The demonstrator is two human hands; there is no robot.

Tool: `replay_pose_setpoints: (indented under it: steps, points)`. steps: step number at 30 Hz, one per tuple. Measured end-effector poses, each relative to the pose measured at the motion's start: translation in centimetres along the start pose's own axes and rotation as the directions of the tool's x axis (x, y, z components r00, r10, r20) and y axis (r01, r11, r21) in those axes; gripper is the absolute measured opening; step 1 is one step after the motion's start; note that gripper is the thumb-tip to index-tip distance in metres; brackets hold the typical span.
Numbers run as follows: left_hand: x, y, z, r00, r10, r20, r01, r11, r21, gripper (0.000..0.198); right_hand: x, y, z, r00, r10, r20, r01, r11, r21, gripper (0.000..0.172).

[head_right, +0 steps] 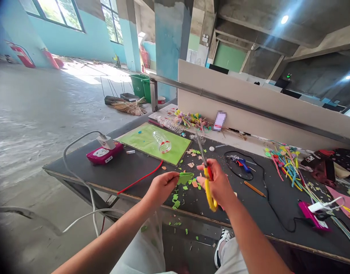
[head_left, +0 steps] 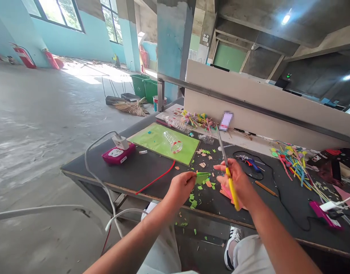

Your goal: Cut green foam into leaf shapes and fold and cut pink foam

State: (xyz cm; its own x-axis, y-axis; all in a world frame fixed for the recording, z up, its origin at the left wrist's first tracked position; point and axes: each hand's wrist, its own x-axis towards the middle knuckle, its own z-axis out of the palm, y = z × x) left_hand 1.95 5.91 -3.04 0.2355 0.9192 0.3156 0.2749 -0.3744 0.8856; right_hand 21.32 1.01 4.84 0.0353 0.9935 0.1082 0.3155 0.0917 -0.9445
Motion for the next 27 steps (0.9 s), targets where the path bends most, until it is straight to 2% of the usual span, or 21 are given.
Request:
replay_pose_setpoints:
  steps: [2,4,9,11,15,17,19,23,25,27]
  points:
    - [-0.1,0.5,0.2,0.999,-0.020,0.046,0.022,0.998,-0.062,0.025,-1.2,1.2,1.2,0.997,0.001,-0.078,-0.002,1.000,-0.009,0.043]
    - [-0.3,1.2,0.4,0.990,-0.076,0.115,0.094,0.983,-0.157,0.025,-1.8,2.1,1.9,0.992,-0.005,-0.126,0.006,1.000,0.007,0.046]
    - [-1.0,3.2,0.6,0.923,-0.197,0.330,0.315,0.881,-0.354,0.025,-1.9,3.5,1.8,0.986,0.052,-0.158,-0.023,0.983,0.182,0.043]
    - [-1.3,3.9,1.0,0.901,-0.240,0.362,0.398,0.790,-0.467,0.028,-1.9,3.9,1.4,0.983,0.061,-0.174,-0.022,0.976,0.216,0.041]
    - [-2.4,4.9,2.5,0.847,-0.318,0.425,0.531,0.493,-0.689,0.042,-2.2,4.4,1.1,0.979,0.078,-0.190,-0.025,0.963,0.267,0.042]
    - [-2.9,5.3,3.3,0.837,-0.349,0.421,0.539,0.399,-0.742,0.047,-2.6,4.2,1.4,0.979,0.093,-0.183,-0.035,0.953,0.299,0.044]
    - [-3.3,5.5,3.9,0.839,-0.398,0.371,0.509,0.337,-0.792,0.053,-3.0,3.7,1.7,0.976,0.139,-0.165,-0.074,0.934,0.349,0.043]
    - [-3.5,5.2,4.2,0.875,-0.390,0.287,0.414,0.292,-0.862,0.059,-3.8,2.8,2.4,0.962,0.259,-0.087,-0.190,0.863,0.469,0.039]
    - [-3.7,4.9,4.2,0.879,-0.381,0.286,0.399,0.260,-0.879,0.058,-4.0,2.7,2.8,0.957,0.284,-0.064,-0.210,0.825,0.524,0.039]
    - [-4.0,4.7,4.2,0.861,-0.380,0.338,0.436,0.210,-0.875,0.049,-4.0,2.7,3.1,0.950,0.304,-0.068,-0.218,0.803,0.554,0.041]
